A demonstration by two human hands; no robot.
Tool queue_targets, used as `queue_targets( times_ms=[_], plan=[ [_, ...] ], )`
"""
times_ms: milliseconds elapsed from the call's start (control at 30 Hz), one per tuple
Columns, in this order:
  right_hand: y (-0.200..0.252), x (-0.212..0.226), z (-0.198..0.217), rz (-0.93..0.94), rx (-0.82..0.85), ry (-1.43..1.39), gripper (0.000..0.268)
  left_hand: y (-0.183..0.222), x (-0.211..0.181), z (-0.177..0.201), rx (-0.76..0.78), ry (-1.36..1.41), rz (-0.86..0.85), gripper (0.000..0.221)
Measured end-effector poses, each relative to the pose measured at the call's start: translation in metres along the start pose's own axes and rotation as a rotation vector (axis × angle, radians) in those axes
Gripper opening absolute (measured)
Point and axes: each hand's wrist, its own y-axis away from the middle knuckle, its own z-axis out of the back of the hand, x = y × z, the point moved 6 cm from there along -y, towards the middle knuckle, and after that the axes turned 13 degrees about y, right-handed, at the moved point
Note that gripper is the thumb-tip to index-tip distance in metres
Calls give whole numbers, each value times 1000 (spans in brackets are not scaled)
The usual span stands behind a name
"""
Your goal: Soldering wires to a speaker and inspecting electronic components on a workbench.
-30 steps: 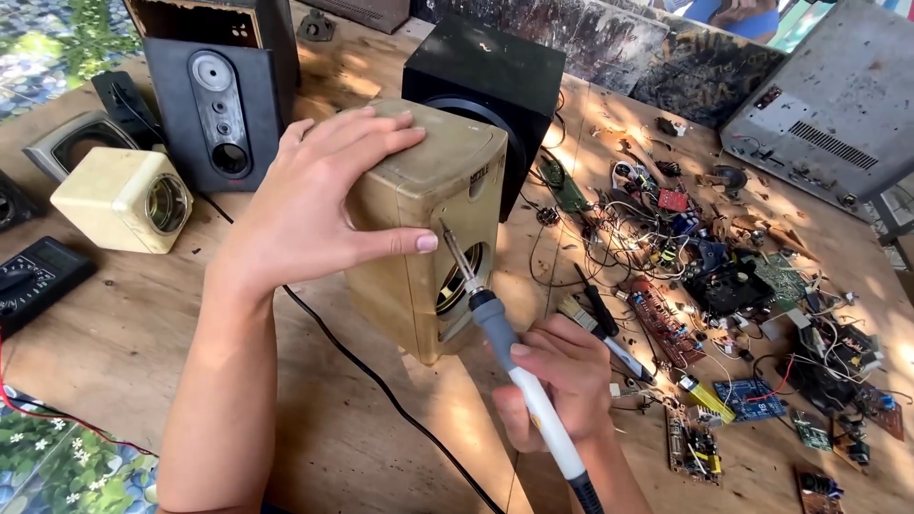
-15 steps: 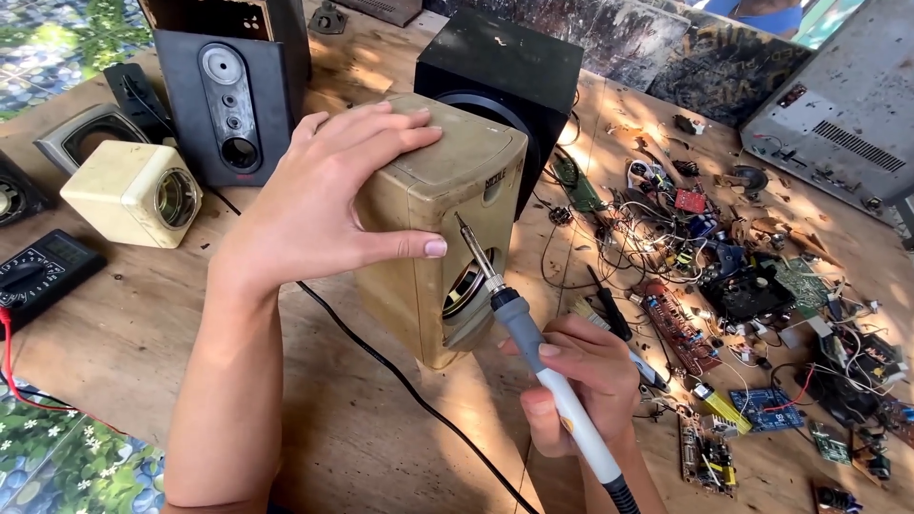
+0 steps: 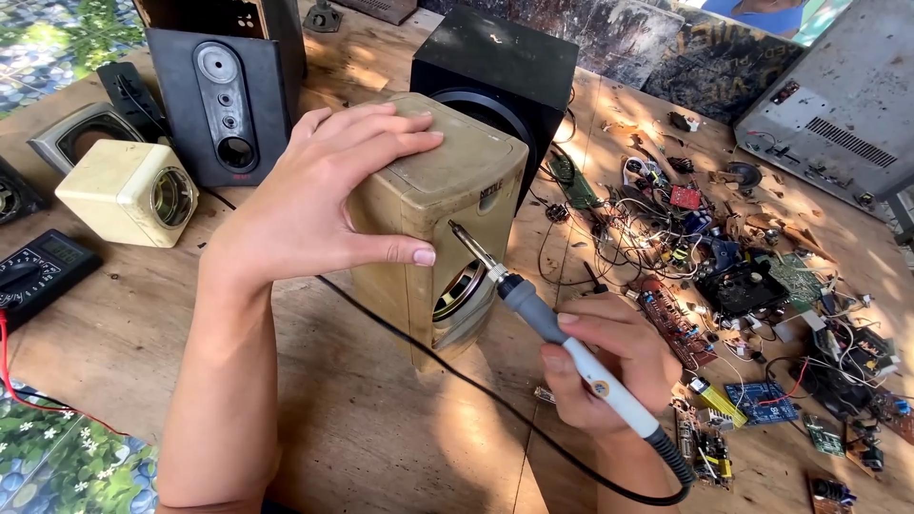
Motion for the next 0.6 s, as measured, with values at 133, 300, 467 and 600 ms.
queue_targets(
  times_ms=[133,300,467,600],
  plan=[
    [-9,10,2,32,27,51,25,1,0,-3,1,-36,17,93],
    [-4,12,9,56,-15,63,27,1,-1,-5,12,-54,-13,98],
    [3,17,19,154,-25,93,31,0,-2,-16,42,-80,-4,104],
    [12,10,29,181,21,185,30,2,-5,-18,-8,-87,-36,101]
  ],
)
